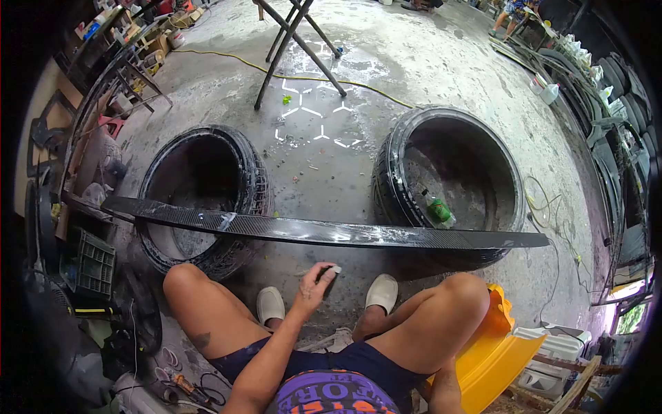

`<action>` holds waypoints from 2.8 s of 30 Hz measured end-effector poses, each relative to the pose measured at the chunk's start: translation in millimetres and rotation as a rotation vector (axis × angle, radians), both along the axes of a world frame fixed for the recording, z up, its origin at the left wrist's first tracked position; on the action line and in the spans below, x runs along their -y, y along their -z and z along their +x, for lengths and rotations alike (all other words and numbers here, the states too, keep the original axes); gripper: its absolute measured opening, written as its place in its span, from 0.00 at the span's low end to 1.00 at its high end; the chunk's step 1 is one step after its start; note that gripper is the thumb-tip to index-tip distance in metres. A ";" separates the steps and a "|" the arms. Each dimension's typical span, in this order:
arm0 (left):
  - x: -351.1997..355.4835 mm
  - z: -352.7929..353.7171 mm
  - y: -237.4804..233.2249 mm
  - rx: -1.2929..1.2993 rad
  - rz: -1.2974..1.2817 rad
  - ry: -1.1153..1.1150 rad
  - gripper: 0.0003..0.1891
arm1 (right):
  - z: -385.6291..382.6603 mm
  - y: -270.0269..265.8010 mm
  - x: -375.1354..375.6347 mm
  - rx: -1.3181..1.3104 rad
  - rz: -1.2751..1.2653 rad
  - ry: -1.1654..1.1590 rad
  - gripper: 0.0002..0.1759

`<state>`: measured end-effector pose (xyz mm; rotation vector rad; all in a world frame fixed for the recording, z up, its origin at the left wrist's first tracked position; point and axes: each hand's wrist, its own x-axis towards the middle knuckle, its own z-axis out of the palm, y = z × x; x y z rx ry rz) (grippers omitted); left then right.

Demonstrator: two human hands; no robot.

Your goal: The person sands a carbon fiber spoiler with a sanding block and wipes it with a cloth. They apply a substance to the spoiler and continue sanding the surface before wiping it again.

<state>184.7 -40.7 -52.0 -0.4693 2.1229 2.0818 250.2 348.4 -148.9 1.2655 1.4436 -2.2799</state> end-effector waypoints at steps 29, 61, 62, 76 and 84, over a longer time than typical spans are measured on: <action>-119.5 -83.4 59.0 -0.039 -0.028 0.538 0.22 | -228.5 -186.2 21.2 -0.874 1.368 -1.245 0.44; -20.7 -138.7 -12.6 -0.470 -1.075 0.005 0.06 | -252.4 -123.9 -1.6 -0.529 1.560 -1.549 0.35; -63.1 -149.7 -18.0 -0.529 -1.020 0.117 0.07 | -252.4 -125.2 -0.7 -0.537 1.556 -1.539 0.35; -27.0 -144.1 -15.7 -0.284 -1.074 0.058 0.09 | -252.5 -124.7 1.3 -0.548 1.515 -1.493 0.35; -46.1 -147.4 -10.3 -0.561 -1.128 0.160 0.11 | -246.0 -120.8 0.6 -0.781 1.582 -1.354 0.31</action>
